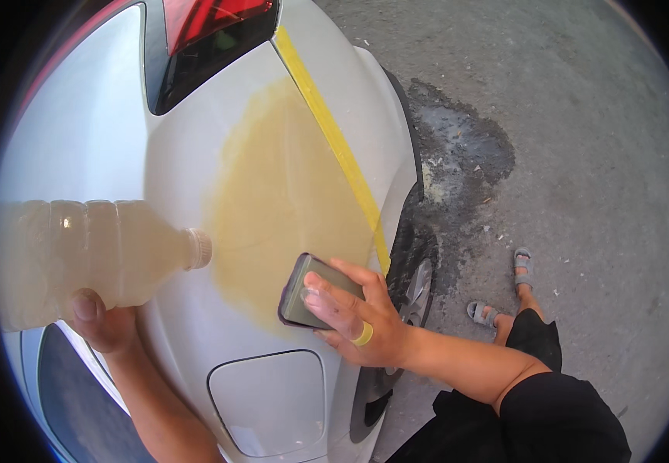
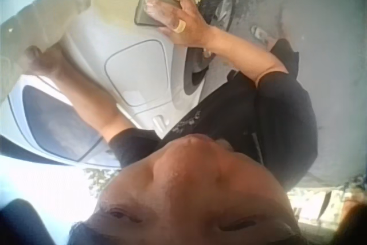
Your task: The person sands a taped-off section of a white car's rear quarter panel using a sanding block while continuously pouring liquid from a plastic bottle. The person occasionally pauses to wipe the surface with a hand.
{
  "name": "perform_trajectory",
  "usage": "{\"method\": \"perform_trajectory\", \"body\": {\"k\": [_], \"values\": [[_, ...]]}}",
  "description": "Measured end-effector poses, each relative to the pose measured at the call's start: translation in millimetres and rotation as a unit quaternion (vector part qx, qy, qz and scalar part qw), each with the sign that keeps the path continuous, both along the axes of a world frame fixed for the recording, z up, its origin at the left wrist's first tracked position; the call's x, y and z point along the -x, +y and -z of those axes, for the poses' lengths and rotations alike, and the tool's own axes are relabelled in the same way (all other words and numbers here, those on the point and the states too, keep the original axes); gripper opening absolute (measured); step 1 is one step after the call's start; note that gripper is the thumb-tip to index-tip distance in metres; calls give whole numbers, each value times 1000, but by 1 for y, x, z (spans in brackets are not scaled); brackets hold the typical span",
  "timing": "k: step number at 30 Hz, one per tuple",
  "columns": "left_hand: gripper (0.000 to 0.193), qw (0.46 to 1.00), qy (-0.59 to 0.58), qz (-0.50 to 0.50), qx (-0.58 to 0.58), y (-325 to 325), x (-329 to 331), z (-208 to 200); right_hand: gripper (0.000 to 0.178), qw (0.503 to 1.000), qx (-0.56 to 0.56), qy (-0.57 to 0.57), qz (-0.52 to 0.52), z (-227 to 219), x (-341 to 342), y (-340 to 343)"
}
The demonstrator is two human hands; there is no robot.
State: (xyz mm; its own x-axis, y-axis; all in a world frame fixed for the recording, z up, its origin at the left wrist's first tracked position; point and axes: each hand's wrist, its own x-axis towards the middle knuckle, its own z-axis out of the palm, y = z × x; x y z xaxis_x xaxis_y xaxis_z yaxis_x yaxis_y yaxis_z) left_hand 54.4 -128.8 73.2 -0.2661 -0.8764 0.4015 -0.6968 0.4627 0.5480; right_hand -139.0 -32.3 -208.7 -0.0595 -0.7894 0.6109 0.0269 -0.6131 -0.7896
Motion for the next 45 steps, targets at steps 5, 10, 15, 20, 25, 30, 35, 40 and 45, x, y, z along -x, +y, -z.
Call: {"method": "perform_trajectory", "body": {"k": [5, 10, 15, 20, 25, 30, 35, 40, 45], "values": [[82, 998, 43, -35, 43, -1, 0, 12, 60, 997, -51, -28, 46, -32, 3, -140], [83, 998, 33, -38, 39, 2, 6, 11, 64, 999, -47, 0, 21, -23, -3, -69], [84, 997, 46, -48, 40, 1, 20, 11, 74, 1000, -3, 25, 4, -13, 1, -16], [83, 996, 63, -43, 49, -1, 21, 22, 68, 992, -120, -33, 33, -39, 16, -156], [85, 1000, 18, -7, 25, 0, 5, 14, 73, 1000, -18, 7, 3, 4, 4, -30], [83, 999, 21, -13, 37, 0, 10, 7, 74, 1000, -9, -3, -8, 7, 8, -25], [81, 997, 28, -41, 67, 2, 21, 14, 68, 992, -107, -68, 6, -14, 19, -128], [80, 999, 8, -16, 32, 7, 7, 7, 77, 996, -47, -66, -26, 28, 6, 6], [85, 1000, 5, -2, 14, 5, 7, 5, 70, 997, -39, -70, 3, 19, 18, -40]]}}
